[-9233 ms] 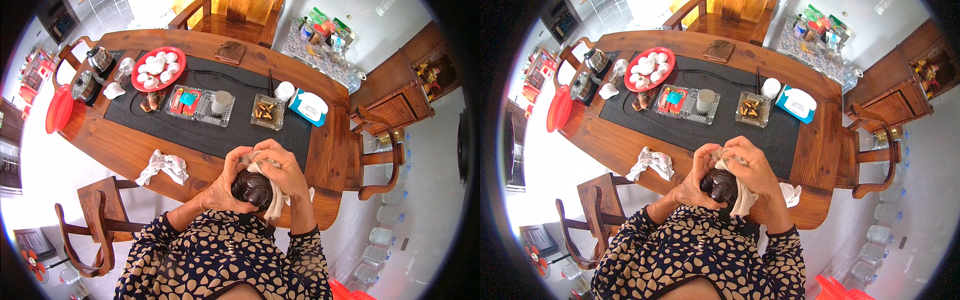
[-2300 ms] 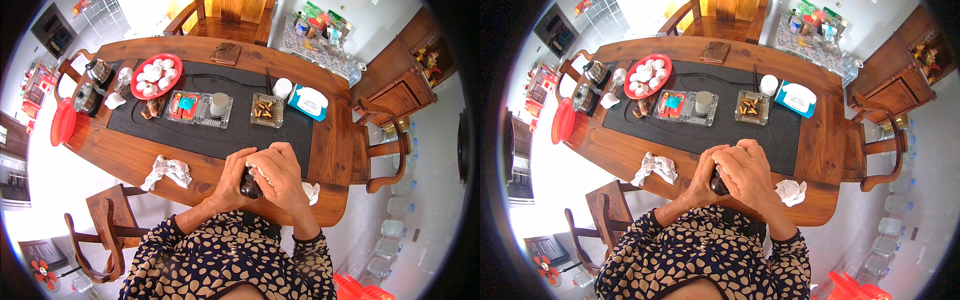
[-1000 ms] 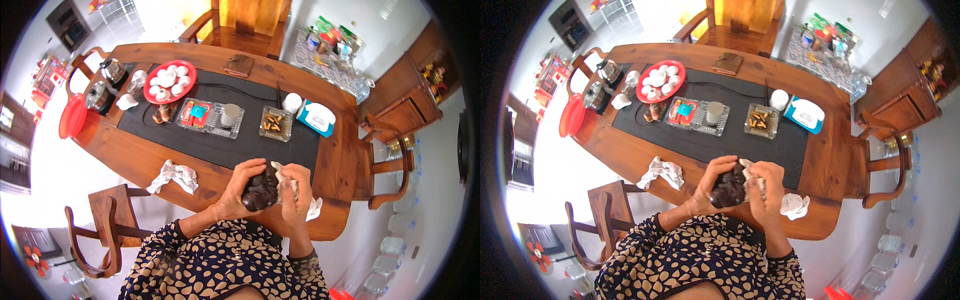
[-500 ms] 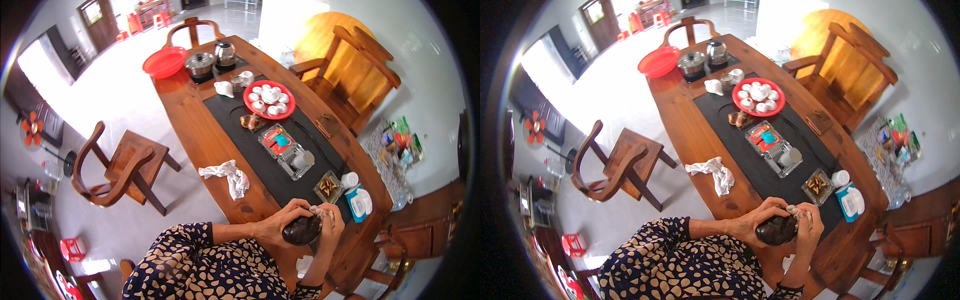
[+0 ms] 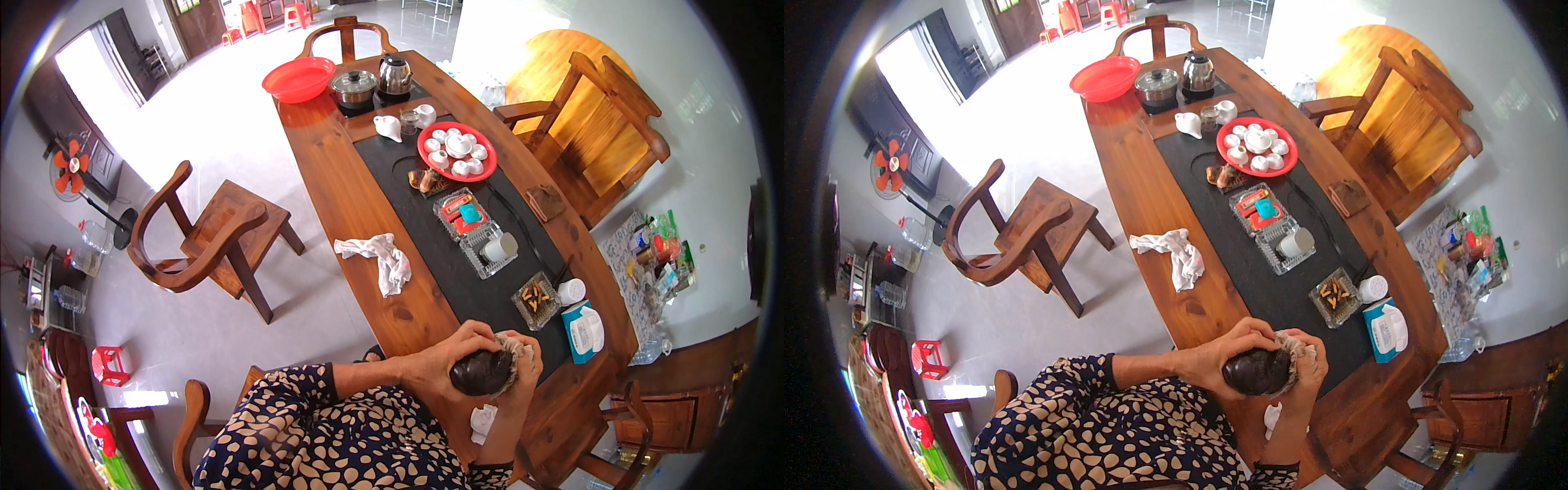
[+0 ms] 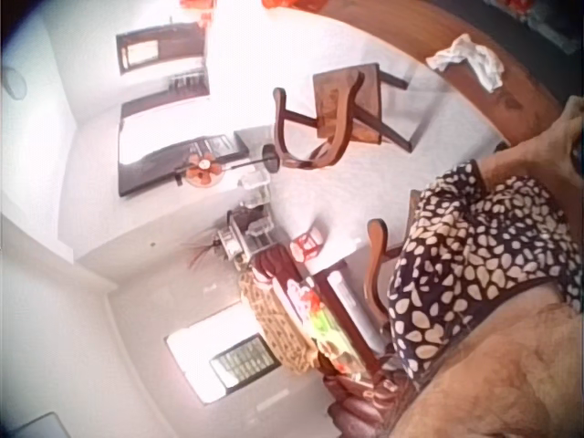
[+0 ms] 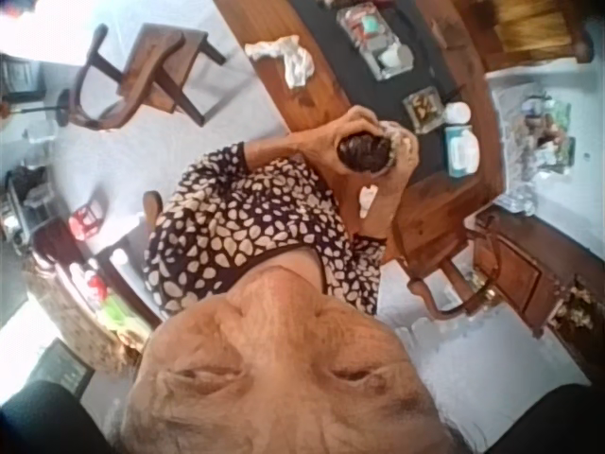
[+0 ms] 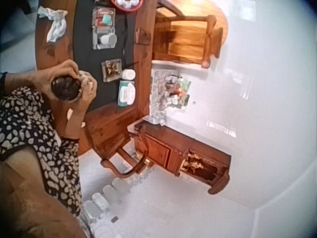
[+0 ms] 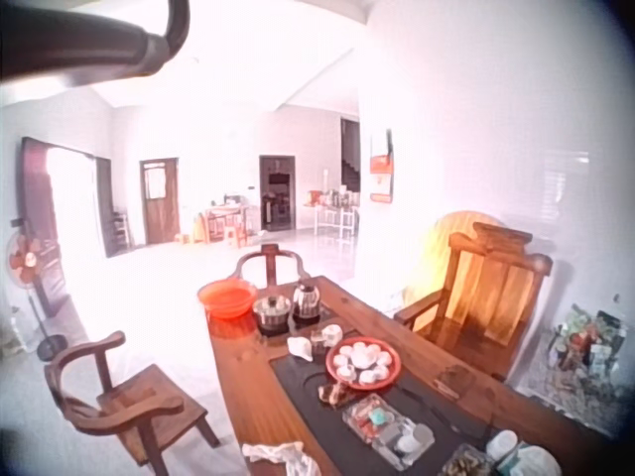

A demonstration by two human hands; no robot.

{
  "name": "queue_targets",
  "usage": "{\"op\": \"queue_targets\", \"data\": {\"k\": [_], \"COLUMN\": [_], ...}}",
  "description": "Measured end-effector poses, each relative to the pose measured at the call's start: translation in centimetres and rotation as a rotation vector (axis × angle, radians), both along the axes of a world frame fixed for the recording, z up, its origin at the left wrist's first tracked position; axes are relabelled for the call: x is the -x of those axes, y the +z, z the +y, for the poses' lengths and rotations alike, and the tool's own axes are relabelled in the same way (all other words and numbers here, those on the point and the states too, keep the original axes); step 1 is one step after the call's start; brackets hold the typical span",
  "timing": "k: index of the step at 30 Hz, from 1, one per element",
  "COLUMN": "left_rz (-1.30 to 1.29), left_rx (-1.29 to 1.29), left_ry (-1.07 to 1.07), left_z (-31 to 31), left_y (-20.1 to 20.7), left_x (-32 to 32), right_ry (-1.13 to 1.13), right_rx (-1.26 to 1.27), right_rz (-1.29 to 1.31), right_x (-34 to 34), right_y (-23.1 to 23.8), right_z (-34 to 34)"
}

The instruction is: The person wipes a small metal cup with a cloth, rinses it in a red basin, and dries it. They then wipe the wooden table surface and clean a dark ceramic teapot and a pair of chopsticks with the cloth, placing each item back on the table.

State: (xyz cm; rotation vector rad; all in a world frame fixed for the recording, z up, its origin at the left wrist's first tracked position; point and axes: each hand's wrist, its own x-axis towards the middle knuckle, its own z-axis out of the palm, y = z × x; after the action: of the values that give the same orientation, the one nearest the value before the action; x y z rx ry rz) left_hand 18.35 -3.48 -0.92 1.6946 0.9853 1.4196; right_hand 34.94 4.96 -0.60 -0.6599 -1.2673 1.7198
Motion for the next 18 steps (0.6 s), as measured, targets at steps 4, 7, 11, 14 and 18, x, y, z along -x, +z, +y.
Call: {"op": "queue_targets", "data": {"k": [4,7,11,14,18], "left_rz": [0.088,-0.251,-0.175,-0.482,-0.972], "left_rx": [0.064,0.201,0.212,0.325,0.388], "left_ry": [0.13,0.092,0.358,0.264,0.22], "left_z": [0.5,0.4,-0.6,-1.0,-1.2], "left_y": [-0.6,-0.6,-1.0,-1.7,-1.2], "left_x": [-0.2,-0.8,-2.2,-2.7,-2.6], "right_ry": [-0.001,-0.052,-0.169,-0.276,-0.385], "right_rx": [0.227,0.234,0.303,0.22,0.081], "right_rz": [0.304,0.384,0.442,0.385,0.151], "right_x": [-0.2,-0.1,0.7,0.9,1.9], "right_y": [-0.9,-1.9,-2.0,-2.6,-1.8], "right_z": [-0.6,-0.1,-0.8,-1.5,-3.6]}}
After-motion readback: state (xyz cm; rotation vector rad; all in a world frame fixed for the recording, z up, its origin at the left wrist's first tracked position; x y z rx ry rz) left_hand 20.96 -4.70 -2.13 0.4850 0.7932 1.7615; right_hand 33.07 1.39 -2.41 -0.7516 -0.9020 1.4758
